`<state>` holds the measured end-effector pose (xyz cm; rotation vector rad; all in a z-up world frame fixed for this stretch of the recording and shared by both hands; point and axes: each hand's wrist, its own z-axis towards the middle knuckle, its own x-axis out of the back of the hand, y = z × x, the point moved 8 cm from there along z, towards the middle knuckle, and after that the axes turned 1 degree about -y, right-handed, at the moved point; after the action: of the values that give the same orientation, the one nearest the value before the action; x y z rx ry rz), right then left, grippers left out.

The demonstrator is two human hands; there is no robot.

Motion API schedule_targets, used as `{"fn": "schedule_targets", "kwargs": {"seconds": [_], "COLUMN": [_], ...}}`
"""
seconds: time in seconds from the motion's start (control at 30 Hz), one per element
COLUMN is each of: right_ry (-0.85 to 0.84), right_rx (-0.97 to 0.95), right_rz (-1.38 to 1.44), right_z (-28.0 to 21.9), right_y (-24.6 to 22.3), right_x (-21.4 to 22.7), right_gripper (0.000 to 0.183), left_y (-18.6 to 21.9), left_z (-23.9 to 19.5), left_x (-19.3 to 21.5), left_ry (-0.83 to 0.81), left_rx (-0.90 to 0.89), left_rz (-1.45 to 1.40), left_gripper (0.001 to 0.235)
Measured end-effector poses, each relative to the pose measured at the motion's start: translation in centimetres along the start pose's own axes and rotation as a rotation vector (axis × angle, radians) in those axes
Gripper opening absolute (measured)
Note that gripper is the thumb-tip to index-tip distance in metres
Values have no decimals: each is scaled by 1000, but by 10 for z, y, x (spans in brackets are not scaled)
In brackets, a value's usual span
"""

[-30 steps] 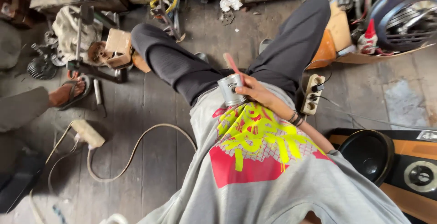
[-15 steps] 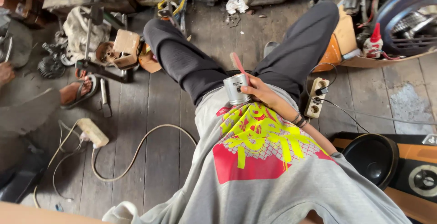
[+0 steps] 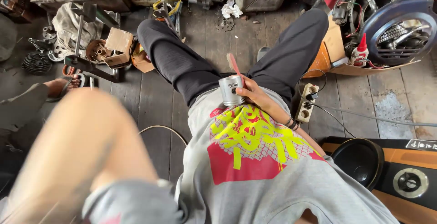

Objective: Cleaning a motorcycle piston using a brush and inspecting it for wear or debris

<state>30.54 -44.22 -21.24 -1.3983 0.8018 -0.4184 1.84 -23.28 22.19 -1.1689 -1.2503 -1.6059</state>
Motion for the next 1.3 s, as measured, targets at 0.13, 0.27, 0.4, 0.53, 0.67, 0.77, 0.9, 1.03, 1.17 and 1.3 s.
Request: {"fn": "schedule_targets", "kwargs": {"seconds": [0.13,0.27,0.4,0.53,0.67,0.77,0.9,1.03,1.17,1.3], "right_ry": [-42,216,227,151,152,187,262,268,254,348], "right_rx": [148,404,686,685,610,607,517,436,429,532], "right_rz": [-84,69,58,-197,-285,-341,-383,-363,-488,-770], "right_z": [-10,-3,-6,-20,-34,-41,-53,-55,-60,-67], "right_y": [-78,-150,-217,-199,-170,-184,-189,-193,-209,-215], "right_x": [-25,-5,-21,-17,-14,-25,-33,-35,-46,-37], "right_gripper": [54,79,85,90,80,73,72,66,48,42], "left_y": [-31,149,212,192,194,197,195,194,199,199], "left_z": [17,19,-63,-110,-110,-106,-116,-105,-104,-110], "left_x": [-63,-207,-329,-365,-388,-381,-393,-405,-379,-387], "left_ry": [14,-482,-984,-1413,-1345,-1285,-1349,-1401,-1752,-1803], "left_rx": [1,-803,-1148,-977,-1021,-1075,-820,-804,-717,-689], "left_rz": [-33,-1241,-1673,-1631,-1512,-1525,-1381,-1309,-1582,-1599], "left_gripper": [84,65,61,70,62,49,59,57,60,70]}}
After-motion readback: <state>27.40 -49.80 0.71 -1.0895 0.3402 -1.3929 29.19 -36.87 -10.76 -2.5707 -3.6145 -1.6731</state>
